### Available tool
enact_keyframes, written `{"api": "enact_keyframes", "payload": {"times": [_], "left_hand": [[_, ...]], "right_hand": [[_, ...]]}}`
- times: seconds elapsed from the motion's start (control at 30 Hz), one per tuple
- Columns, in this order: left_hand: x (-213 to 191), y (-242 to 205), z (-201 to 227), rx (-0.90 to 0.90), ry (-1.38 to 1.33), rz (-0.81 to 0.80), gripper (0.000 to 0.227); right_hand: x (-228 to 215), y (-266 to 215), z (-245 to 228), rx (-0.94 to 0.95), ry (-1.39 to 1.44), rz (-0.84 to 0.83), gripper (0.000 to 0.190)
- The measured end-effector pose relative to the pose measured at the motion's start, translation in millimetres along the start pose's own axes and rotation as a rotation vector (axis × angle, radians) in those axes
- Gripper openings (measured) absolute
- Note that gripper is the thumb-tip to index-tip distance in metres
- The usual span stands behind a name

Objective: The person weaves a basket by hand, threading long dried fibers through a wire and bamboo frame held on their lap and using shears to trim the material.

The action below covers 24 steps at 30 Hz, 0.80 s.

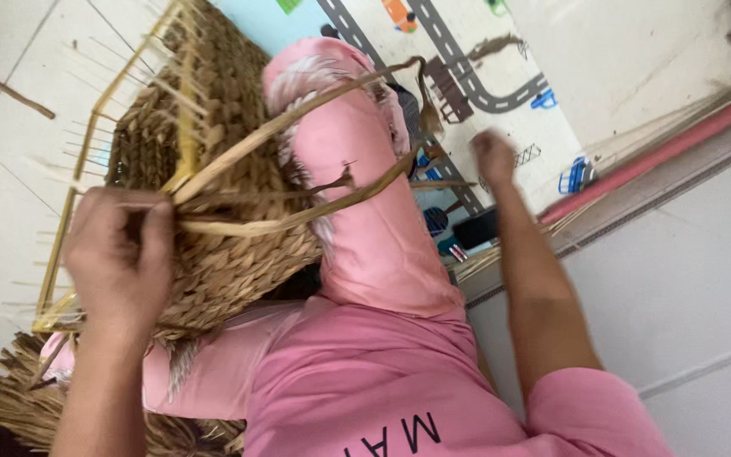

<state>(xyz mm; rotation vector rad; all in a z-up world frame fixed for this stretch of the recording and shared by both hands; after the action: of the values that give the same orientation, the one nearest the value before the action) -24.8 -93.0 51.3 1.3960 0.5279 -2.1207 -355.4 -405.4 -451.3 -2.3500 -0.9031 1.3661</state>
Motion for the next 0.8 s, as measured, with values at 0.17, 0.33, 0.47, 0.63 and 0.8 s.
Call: {"api": "enact_keyframes", "payload": {"times": [0.17,0.33,0.47,0.63,0.8], "left_hand": [[1,-6,-8,0.006,-0.010,-0.011,0.009],[1,-18,-27,0.038,0.006,-0.034,0.013],[10,-21,-34,0.107,0.082,0.011,0.013],[22,-32,-22,0.212,0.197,0.144,0.015],[39,-24,-29,0.322,0.297,0.301,0.005]], "right_hand": [[114,-110,44,0.049,-0.209,-0.412,0.018],[134,-138,71,0.052,-0.271,-0.520,0.042],[91,-90,40,-0.064,-0.024,-0.175,0.047],[-27,12,-67,-0.265,0.525,-0.096,0.014],[-133,51,-137,-0.772,0.209,-0.223,0.019]]}}
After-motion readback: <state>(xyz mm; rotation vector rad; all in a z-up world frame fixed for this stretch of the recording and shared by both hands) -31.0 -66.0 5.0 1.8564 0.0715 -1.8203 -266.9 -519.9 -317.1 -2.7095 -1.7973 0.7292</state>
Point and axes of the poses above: each hand's wrist, its own y-axis towards the middle knuckle, its own x-axis out of the palm, z = x × y, the point moved 4 cm from there along y, towards the middle knuckle, and after that the axes turned 11 degrees about x, right-handed, at the moved point
